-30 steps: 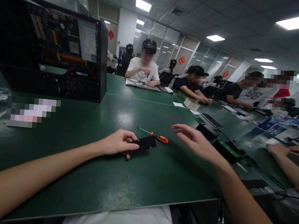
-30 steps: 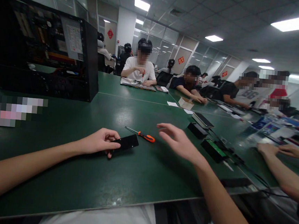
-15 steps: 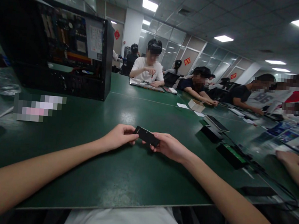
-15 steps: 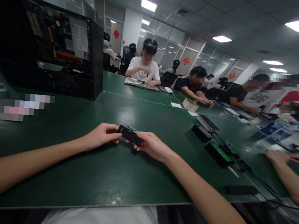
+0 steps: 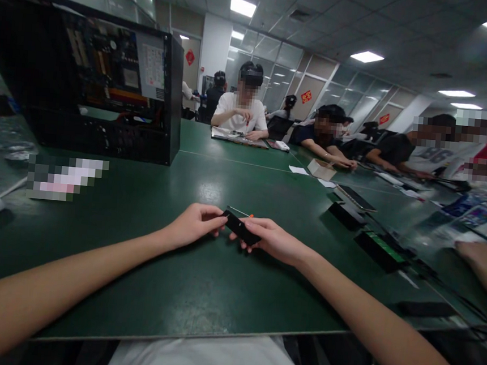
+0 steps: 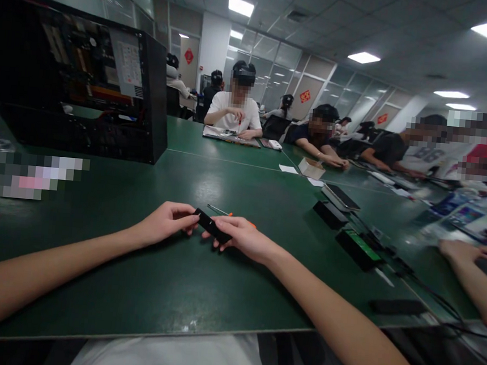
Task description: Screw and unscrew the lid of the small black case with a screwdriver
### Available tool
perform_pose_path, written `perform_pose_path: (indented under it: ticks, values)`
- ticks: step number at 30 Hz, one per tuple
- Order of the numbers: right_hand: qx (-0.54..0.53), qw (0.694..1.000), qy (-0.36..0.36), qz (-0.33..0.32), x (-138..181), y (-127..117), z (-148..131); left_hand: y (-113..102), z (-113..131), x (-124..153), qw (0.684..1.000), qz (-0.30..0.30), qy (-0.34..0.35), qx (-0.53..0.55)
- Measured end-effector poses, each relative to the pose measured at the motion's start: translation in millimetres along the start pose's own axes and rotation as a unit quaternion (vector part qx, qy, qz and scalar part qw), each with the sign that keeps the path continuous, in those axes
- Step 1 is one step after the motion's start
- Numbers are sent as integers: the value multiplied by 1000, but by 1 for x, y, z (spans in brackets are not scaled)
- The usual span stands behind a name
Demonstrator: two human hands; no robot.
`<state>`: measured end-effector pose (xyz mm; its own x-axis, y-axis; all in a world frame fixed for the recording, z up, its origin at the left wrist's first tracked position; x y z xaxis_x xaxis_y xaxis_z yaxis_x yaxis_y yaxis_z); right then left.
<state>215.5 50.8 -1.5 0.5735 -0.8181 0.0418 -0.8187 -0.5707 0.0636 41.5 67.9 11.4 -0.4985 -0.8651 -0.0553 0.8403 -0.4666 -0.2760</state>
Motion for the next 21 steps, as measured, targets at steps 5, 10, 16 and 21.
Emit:
perform_pose_path:
  ticks: [5,10,16,21]
  values:
    - [46,999,-11,-21,-3,0,-1,1,1,2,1000,-4,8,-26]
    - [320,941,-105,35,20,-29,-49,-2,-2,0,999,11,1,-40]
    - [634,684,-34,360,136,-157,-103,-1,-2,-1,998,8,-5,-62]
    - [664,582,159,441,214,-236,-78,2,-1,-1,997,2,-9,-75]
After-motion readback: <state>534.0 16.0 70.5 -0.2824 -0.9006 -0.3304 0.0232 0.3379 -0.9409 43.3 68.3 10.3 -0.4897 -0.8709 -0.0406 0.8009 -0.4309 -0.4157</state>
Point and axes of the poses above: each hand's wrist, its own x-axis away from the middle knuckle, its own y-axis out of the palm, z = x × y, the point moved 6 cm from there along -x, towards the middle knuckle, and after that the axes turned 7 degrees about -y, right-handed, at the moved point
